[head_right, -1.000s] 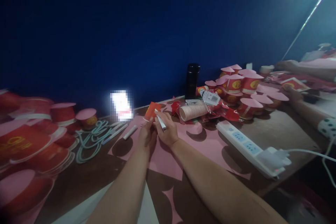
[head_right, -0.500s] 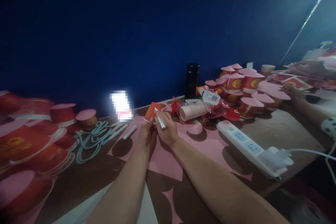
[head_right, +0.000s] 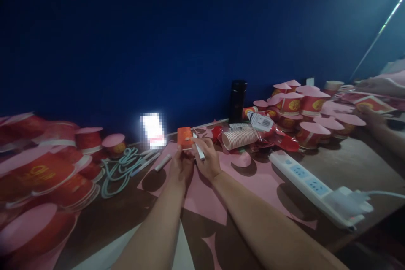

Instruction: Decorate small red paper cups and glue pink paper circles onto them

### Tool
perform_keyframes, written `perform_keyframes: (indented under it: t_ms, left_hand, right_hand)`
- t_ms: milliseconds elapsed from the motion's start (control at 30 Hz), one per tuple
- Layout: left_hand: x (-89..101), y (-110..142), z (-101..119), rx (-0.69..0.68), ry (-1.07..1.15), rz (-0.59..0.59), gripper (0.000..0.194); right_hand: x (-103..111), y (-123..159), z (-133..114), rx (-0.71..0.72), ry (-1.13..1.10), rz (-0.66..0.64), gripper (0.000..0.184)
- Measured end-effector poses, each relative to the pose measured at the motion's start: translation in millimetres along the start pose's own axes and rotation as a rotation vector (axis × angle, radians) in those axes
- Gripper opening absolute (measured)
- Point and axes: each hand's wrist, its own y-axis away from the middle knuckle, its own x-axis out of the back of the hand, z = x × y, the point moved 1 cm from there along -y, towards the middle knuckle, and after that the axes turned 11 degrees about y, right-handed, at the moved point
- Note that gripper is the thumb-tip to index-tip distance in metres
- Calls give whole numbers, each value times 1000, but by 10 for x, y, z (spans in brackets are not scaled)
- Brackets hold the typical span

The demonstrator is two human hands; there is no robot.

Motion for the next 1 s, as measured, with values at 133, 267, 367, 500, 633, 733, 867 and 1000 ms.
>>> perform_keyframes:
  t_ms: [133,267,367,500,633,733,867,1000]
  left_hand:
    - [-1,3,17,6,11,18,14]
    - [-9,-1,32,21,24,30,17]
    - [-19,-3,45,18,-3,52,19]
    - [-55,30,69,-4,-15,90,18]
    - [-103,89,82,0,19,104,17]
    - [-114,111,82,-3,29,98,17]
    - [-85,92,76,6,35,62,13]
    - [-74,59,77,-29,11,74,13]
  right_hand:
    - [-5,13,-18,15,-4,-12,32]
    - [0,28,-71,53,-40,-67,30]
    - [19,38,-100,55,-65,-76,30]
    - [46,52,-103,39,-71,-47,30]
    - [50,74,-101,59,-56,-23,34]
    - [37,83,-97,56,-22,-28,36]
    - [7,71,-87,32,-8,-21,36]
    - [-46,37,-30,-75,-76,30,30]
